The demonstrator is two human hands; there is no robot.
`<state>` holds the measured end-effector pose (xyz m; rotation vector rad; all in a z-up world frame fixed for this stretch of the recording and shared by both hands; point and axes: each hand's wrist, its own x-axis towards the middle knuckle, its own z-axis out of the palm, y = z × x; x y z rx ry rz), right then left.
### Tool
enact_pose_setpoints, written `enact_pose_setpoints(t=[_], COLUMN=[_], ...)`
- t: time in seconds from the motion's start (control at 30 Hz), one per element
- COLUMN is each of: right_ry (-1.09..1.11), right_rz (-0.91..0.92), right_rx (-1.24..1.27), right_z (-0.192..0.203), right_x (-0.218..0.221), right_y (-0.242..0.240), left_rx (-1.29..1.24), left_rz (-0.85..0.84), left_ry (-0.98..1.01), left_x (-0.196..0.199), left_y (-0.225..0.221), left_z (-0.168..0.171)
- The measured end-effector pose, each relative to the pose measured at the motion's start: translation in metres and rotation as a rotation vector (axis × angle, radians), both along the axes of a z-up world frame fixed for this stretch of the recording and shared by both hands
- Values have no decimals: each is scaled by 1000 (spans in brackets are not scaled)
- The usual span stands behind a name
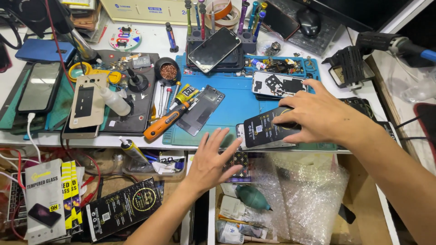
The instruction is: Applying adhesive to a mobile phone frame and installing a replacement screen
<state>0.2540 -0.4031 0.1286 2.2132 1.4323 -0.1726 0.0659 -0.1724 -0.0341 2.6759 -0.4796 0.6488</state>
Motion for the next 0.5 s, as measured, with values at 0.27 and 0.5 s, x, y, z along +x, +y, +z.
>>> enact_pose_setpoints(t=[0.27,0.5], right_ry=[3,5], right_rz=[18,57], right_rx=[20,62], right_z=[-1,-8], right_x=[0,3], right_y=[1,-2], left_rx=[105,78], left_rz=[38,22], left_ry=[70,58], left_x=[3,3], left_y=[-11,-7], left_z=[-4,-6])
